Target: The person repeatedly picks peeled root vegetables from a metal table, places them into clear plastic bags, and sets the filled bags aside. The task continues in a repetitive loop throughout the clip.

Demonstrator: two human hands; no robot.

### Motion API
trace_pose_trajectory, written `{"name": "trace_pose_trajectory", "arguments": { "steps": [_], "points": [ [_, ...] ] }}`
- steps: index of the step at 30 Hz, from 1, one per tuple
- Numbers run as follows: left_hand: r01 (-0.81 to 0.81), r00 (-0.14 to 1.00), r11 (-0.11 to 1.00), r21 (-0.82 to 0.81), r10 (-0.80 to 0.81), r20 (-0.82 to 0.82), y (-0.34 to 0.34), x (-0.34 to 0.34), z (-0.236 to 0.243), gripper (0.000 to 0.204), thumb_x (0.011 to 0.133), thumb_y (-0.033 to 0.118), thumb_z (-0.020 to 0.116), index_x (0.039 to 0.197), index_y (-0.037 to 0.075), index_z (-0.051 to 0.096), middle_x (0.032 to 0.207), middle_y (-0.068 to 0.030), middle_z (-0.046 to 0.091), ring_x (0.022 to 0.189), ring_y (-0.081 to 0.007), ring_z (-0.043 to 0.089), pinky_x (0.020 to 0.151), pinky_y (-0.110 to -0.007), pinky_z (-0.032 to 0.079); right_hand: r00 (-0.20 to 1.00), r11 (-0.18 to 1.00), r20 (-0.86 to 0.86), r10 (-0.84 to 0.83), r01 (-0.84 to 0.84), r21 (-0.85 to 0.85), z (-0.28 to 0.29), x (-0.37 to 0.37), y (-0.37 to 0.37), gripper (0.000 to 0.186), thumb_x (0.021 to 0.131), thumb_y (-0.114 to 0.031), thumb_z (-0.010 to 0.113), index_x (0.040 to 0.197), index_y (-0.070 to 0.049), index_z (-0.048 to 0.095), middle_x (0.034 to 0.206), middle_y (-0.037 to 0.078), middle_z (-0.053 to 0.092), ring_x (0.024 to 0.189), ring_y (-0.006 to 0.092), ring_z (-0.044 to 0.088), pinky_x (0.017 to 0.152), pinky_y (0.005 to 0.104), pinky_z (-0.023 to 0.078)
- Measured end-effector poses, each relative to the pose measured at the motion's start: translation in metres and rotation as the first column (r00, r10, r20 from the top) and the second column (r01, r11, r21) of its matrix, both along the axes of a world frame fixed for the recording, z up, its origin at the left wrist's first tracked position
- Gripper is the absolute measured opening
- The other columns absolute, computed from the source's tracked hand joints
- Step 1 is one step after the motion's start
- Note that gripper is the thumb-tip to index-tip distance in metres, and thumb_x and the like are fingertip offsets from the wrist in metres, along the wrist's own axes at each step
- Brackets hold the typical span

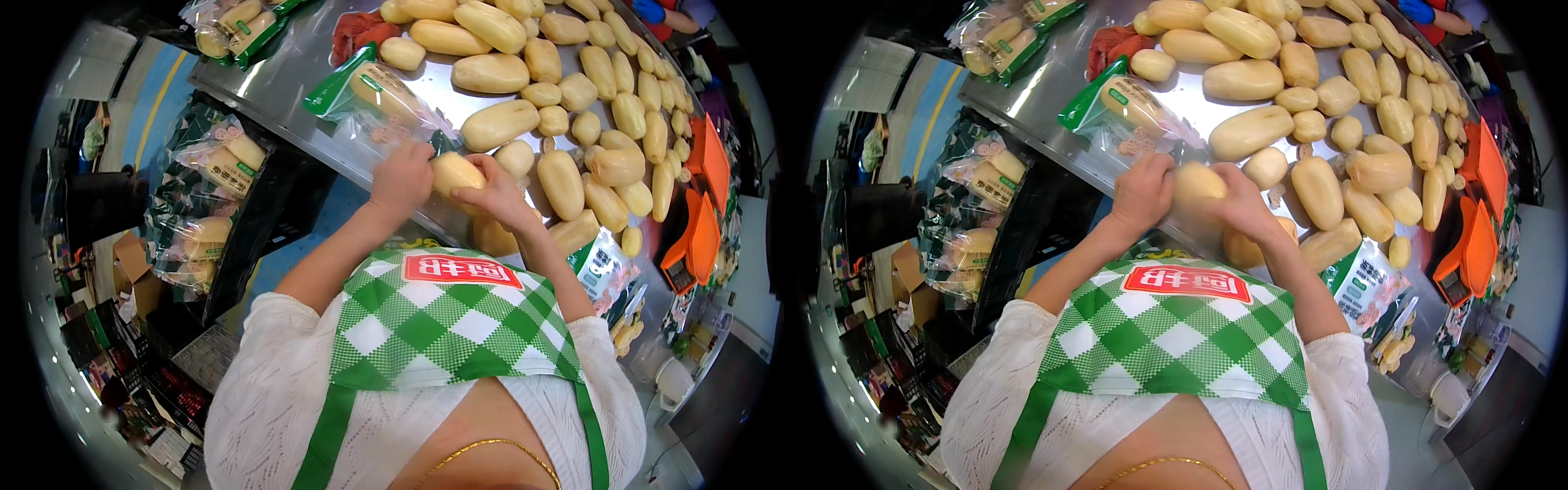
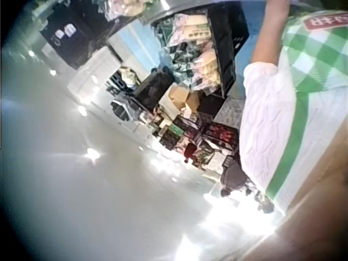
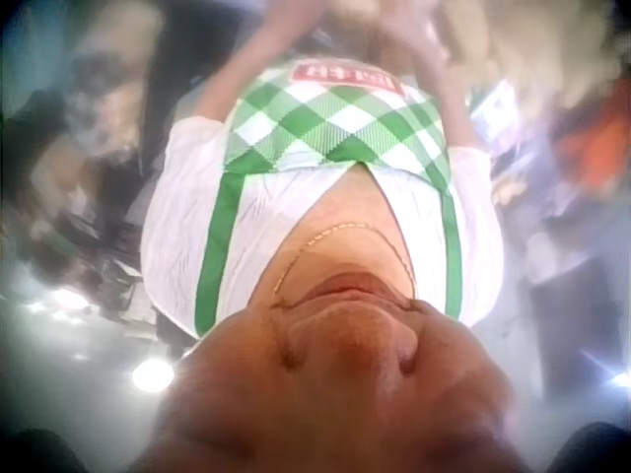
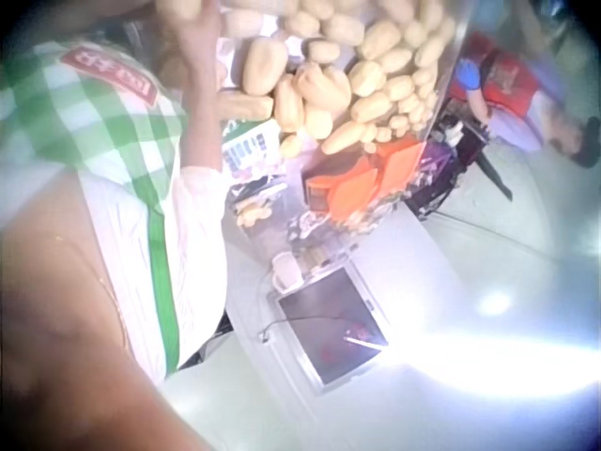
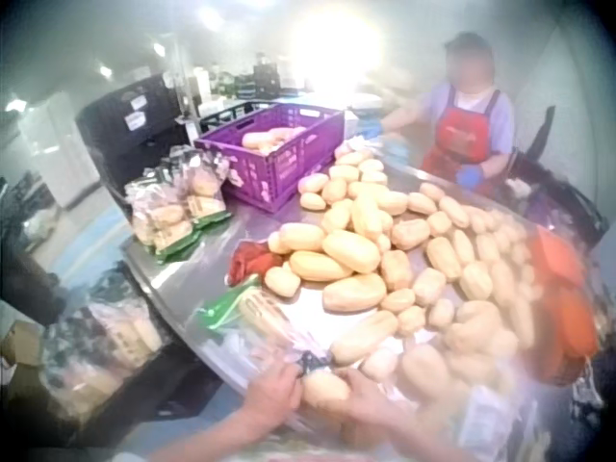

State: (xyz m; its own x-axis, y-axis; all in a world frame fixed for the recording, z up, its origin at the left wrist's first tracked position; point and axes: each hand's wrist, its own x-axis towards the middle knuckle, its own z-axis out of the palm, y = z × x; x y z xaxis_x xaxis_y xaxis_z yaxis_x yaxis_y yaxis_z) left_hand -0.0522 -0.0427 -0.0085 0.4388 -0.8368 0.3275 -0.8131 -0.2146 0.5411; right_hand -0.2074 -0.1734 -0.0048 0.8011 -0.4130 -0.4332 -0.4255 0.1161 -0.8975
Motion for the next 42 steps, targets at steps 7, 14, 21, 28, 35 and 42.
{"name": "trace_pose_trajectory", "arguments": {
  "steps": [7, 14, 21, 28, 35, 42],
  "points": [
    [0.034, 0.998, 0.999, 0.033, -0.036, 0.045, 0.002, -0.001, 0.003, 0.015, 0.077, 0.01, 0.06, 0.09, 0.009, 0.052, 0.084, -0.01, 0.055, 0.075, -0.031, 0.061, 0.059, -0.042, 0.05, 0.952, 0.833, 0.182, -0.246, 0.112, 0.542, -0.02, 0.02, 0.008, 0.054, 0.076, -0.005, 0.068, 0.127, -0.002, 0.051, 0.111, 0.007, 0.062, 0.097, 0.0138, 0.061, 0.082, 0.0268, 0.049],
    [0.051, 0.997, 0.997, 0.055, -0.054, 0.049, 0.006, 0.001, 0.001, 0.019, 0.075, 0.01, 0.062, 0.091, 0.008, 0.051, 0.082, -0.0093, 0.055, 0.071, -0.0293, 0.062, 0.058, -0.041, 0.05, 0.985, 0.948, 0.172, 0.006, -0.061, 0.314, -0.044, 0.045, 0.0, 0.038, 0.074, -0.006, 0.068, 0.109, -0.003, 0.055, 0.095, 0.002, 0.057, 0.083, 0.01, 0.055, 0.072, 0.0243, 0.045],
    [0.037, 0.982, 0.999, 0.019, -0.033, -0.185, 0.009, 0.006, -0.005, 0.007, 0.08, 0.008, 0.055, 0.087, 0.007, 0.056, 0.085, -0.0127, 0.059, 0.078, -0.0353, 0.06, 0.066, -0.046, 0.048, 0.982, 0.999, 0.184, 0.041, -0.038, -0.022, -0.066, 0.067, 0.007, 0.03, 0.078, -0.01, 0.068, 0.104, 0.0, 0.057, 0.091, 0.004, 0.062, 0.081, 0.0118, 0.055, 0.07, 0.0284, 0.046],
    [0.062, 0.96, 0.998, -0.009, -0.062, -0.274, 0.01, 0.005, -0.01, 0.009, 0.083, 0.007, 0.053, 0.091, 0.006, 0.055, 0.088, -0.014, 0.059, 0.078, -0.0365, 0.059, 0.067, -0.046, 0.047, 0.999, 0.99, 0.013, 0.033, -0.031, -0.137, -0.086, 0.075, 0.002, 0.015, 0.081, -0.005, 0.063, 0.094, 0.002, 0.062, 0.09, 0.006, 0.065, 0.084, 0.0129, 0.058, 0.074, 0.0299, 0.049],
    [0.078, 0.922, 0.996, -0.046, -0.089, -0.376, 0.013, 0.016, -0.015, 0.008, 0.083, 0.007, 0.052, 0.091, 0.004, 0.055, 0.088, -0.0156, 0.059, 0.079, -0.038, 0.058, 0.069, -0.046, 0.047, 0.952, 0.968, 0.183, -0.245, 0.23, 0.096, -0.077, 0.097, 0.036, 0.006, 0.088, -0.006, 0.054, 0.09, -0.003, 0.059, 0.087, 0.003, 0.062, 0.079, 0.0099, 0.055, 0.066, 0.0291, 0.049],
    [0.049, 0.881, 0.991, -0.128, -0.103, -0.461, 0.009, 0.046, -0.019, 0.008, 0.082, 0.006, 0.051, 0.087, 0.003, 0.055, 0.084, -0.0181, 0.059, 0.078, -0.0379, 0.058, 0.069, -0.044, 0.046, 0.93, 0.981, 0.314, -0.193, 0.176, 0.083, -0.112, 0.13, 0.031, 0.01, 0.087, -0.011, 0.055, 0.094, -0.006, 0.059, 0.086, 0.001, 0.06, 0.074, 0.0077, 0.054, 0.06, 0.0274, 0.047]
  ]
}}
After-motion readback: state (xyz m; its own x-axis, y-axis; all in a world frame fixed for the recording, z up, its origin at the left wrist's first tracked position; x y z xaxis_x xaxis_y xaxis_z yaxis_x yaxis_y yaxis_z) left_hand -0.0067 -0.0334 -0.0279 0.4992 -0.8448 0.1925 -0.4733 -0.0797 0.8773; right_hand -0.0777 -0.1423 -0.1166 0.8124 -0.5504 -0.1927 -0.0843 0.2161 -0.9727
